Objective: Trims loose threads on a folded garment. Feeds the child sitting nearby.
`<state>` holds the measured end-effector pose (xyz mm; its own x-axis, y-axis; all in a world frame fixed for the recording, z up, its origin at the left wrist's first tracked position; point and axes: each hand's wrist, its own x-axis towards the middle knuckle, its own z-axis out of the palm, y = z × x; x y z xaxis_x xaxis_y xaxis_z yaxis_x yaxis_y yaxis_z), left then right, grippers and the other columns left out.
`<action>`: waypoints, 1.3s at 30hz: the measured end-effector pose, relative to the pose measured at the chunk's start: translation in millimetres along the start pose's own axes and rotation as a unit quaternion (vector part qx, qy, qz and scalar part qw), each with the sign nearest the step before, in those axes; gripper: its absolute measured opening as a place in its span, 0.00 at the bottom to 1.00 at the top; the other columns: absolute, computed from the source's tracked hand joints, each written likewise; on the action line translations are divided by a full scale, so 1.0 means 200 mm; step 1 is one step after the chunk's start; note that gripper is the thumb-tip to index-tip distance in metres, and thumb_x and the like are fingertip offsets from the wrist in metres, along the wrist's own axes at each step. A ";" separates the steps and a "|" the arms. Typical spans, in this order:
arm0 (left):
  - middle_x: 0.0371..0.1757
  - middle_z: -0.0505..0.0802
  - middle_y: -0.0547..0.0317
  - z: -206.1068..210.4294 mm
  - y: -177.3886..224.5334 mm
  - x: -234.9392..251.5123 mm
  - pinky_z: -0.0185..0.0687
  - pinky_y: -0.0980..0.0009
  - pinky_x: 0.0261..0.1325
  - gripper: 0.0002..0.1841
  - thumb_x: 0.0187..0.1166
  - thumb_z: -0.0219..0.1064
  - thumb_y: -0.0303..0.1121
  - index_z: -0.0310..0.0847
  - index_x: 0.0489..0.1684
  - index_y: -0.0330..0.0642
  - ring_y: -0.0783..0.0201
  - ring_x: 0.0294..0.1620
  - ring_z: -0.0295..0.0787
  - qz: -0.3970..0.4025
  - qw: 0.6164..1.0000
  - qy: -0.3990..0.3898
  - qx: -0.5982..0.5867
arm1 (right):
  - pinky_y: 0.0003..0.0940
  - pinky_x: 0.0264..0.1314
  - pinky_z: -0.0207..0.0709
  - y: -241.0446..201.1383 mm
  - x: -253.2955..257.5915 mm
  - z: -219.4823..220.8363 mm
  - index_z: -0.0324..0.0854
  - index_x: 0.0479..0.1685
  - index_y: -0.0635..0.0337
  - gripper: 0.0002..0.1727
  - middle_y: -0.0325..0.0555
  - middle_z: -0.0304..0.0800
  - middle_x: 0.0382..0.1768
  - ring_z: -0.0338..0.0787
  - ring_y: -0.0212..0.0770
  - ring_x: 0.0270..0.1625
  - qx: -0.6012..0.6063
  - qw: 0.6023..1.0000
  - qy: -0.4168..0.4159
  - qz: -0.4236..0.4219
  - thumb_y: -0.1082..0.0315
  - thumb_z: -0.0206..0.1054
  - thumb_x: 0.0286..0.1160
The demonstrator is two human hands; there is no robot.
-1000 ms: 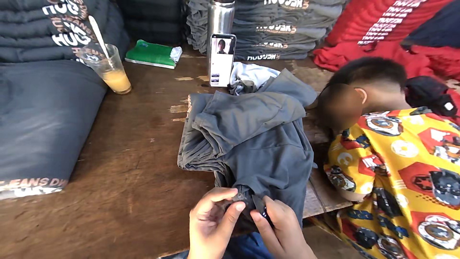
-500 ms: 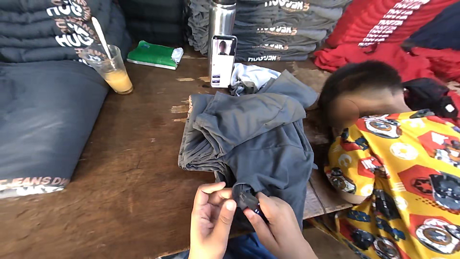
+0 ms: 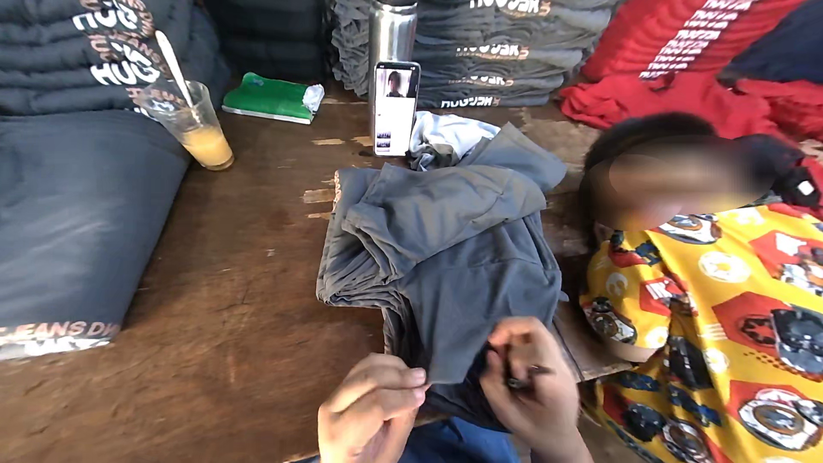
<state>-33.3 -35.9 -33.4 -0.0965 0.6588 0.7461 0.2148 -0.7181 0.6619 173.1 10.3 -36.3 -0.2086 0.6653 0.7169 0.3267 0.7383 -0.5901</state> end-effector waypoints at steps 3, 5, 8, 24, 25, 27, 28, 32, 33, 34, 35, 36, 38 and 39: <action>0.44 0.92 0.63 -0.08 0.00 0.01 0.85 0.78 0.61 0.03 0.75 0.72 0.23 0.84 0.34 0.40 0.71 0.54 0.89 0.001 0.998 -0.065 0.000 | 0.12 0.46 0.80 -0.02 -0.02 -0.04 0.72 0.41 0.46 0.10 0.31 0.82 0.55 0.84 0.19 0.46 0.089 0.996 0.020 0.025 0.68 0.70 0.72; 0.45 0.93 0.62 -0.09 -0.01 0.01 0.84 0.78 0.62 0.03 0.76 0.71 0.23 0.84 0.34 0.39 0.71 0.55 0.89 -0.014 0.995 -0.101 -0.016 | 0.13 0.51 0.81 -0.01 -0.04 -0.02 0.72 0.43 0.49 0.17 0.36 0.80 0.57 0.84 0.21 0.50 0.038 0.998 -0.021 0.043 0.60 0.78 0.70; 0.45 0.94 0.61 -0.09 -0.01 0.02 0.84 0.77 0.63 0.04 0.78 0.69 0.23 0.83 0.33 0.39 0.70 0.56 0.89 -0.014 0.991 -0.130 -0.018 | 0.11 0.56 0.73 0.02 -0.03 0.06 0.71 0.42 0.61 0.16 0.51 0.78 0.52 0.80 0.26 0.52 -0.085 0.994 -0.048 0.038 0.65 0.74 0.65; 0.41 0.96 0.59 -0.14 -0.02 0.03 0.87 0.76 0.62 0.05 0.77 0.70 0.24 0.84 0.31 0.39 0.69 0.52 0.94 -0.060 0.978 -0.199 0.014 | 0.31 0.37 0.75 -0.04 -0.08 -0.14 0.74 0.32 0.54 0.29 0.43 0.77 0.30 0.80 0.39 0.35 -0.169 0.957 -0.232 0.029 0.37 0.52 0.86; 0.40 0.96 0.59 -0.14 -0.01 0.03 0.87 0.76 0.62 0.05 0.77 0.70 0.24 0.83 0.31 0.39 0.69 0.52 0.94 -0.067 0.979 -0.194 0.016 | 0.33 0.35 0.75 -0.04 -0.08 -0.13 0.73 0.30 0.53 0.32 0.44 0.77 0.30 0.80 0.42 0.35 -0.187 0.953 -0.237 0.012 0.33 0.48 0.86; 0.38 0.98 0.52 -0.13 0.00 0.04 0.88 0.72 0.60 0.06 0.76 0.70 0.22 0.86 0.28 0.35 0.64 0.49 0.96 -0.081 0.981 -0.175 0.015 | 0.35 0.31 0.72 -0.04 -0.09 -0.11 0.73 0.27 0.51 0.34 0.43 0.76 0.29 0.79 0.43 0.34 -0.229 0.944 -0.237 -0.020 0.32 0.42 0.87; 0.38 0.98 0.51 -0.13 0.01 0.04 0.88 0.72 0.60 0.06 0.76 0.70 0.22 0.87 0.28 0.34 0.63 0.48 0.96 -0.083 0.982 -0.169 0.014 | 0.35 0.30 0.72 -0.04 -0.09 -0.10 0.73 0.26 0.51 0.34 0.42 0.77 0.28 0.79 0.44 0.33 -0.248 0.939 -0.237 -0.032 0.33 0.40 0.88; 0.39 0.96 0.61 -0.13 -0.02 0.02 0.88 0.77 0.59 0.06 0.76 0.72 0.25 0.81 0.30 0.41 0.71 0.50 0.94 -0.070 0.983 -0.167 0.016 | 0.41 0.29 0.77 -0.10 -0.05 -0.09 0.81 0.25 0.55 0.34 0.48 0.86 0.30 0.87 0.51 0.33 -0.263 0.929 -0.258 -0.020 0.44 0.40 0.93; 0.40 0.96 0.61 -0.13 -0.02 0.02 0.89 0.77 0.59 0.06 0.76 0.72 0.25 0.82 0.29 0.41 0.71 0.50 0.94 -0.070 0.983 -0.168 0.019 | 0.42 0.29 0.78 -0.11 -0.05 -0.09 0.81 0.24 0.54 0.35 0.48 0.86 0.30 0.87 0.51 0.33 -0.266 0.928 -0.261 -0.018 0.42 0.39 0.92; 0.40 0.96 0.61 -0.13 -0.02 0.02 0.89 0.77 0.58 0.06 0.76 0.71 0.25 0.82 0.29 0.41 0.71 0.50 0.94 -0.072 0.983 -0.169 0.020 | 0.42 0.30 0.79 -0.11 -0.04 -0.10 0.80 0.24 0.54 0.38 0.48 0.86 0.30 0.88 0.51 0.34 -0.265 0.927 -0.264 -0.017 0.37 0.37 0.91; 0.40 0.96 0.60 -0.14 -0.02 0.02 0.89 0.77 0.58 0.06 0.76 0.71 0.25 0.82 0.29 0.41 0.71 0.49 0.94 -0.075 0.983 -0.168 0.023 | 0.43 0.32 0.80 -0.11 -0.04 -0.11 0.80 0.25 0.55 0.41 0.49 0.85 0.30 0.88 0.51 0.34 -0.254 0.928 -0.271 -0.013 0.32 0.36 0.87; 0.40 0.96 0.60 -0.14 -0.01 0.02 0.89 0.78 0.57 0.06 0.76 0.71 0.25 0.81 0.29 0.41 0.71 0.49 0.94 -0.079 0.982 -0.167 0.026 | 0.43 0.32 0.80 -0.10 -0.04 -0.12 0.80 0.25 0.55 0.42 0.50 0.85 0.30 0.88 0.51 0.34 -0.241 0.931 -0.274 -0.012 0.29 0.39 0.84; 0.40 0.96 0.61 -0.14 -0.01 0.02 0.90 0.78 0.56 0.06 0.76 0.71 0.25 0.81 0.30 0.41 0.71 0.49 0.94 -0.083 0.982 -0.165 0.025 | 0.40 0.29 0.78 -0.07 -0.06 -0.13 0.78 0.24 0.55 0.39 0.48 0.83 0.29 0.86 0.48 0.32 -0.236 0.934 -0.267 -0.026 0.28 0.44 0.83; 0.40 0.95 0.61 -0.14 -0.02 0.02 0.90 0.77 0.56 0.06 0.76 0.71 0.25 0.80 0.30 0.41 0.71 0.48 0.94 -0.084 0.982 -0.165 0.021 | 0.36 0.29 0.74 -0.05 -0.07 -0.12 0.75 0.25 0.52 0.38 0.44 0.79 0.29 0.81 0.45 0.31 -0.247 0.932 -0.263 -0.033 0.28 0.41 0.84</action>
<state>-61.6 -38.0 -31.1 0.1855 0.8094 0.5571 0.2627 -0.5872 0.7656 194.9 -9.9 -31.3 -0.6244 0.6780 0.3879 0.6540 0.7253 -0.2151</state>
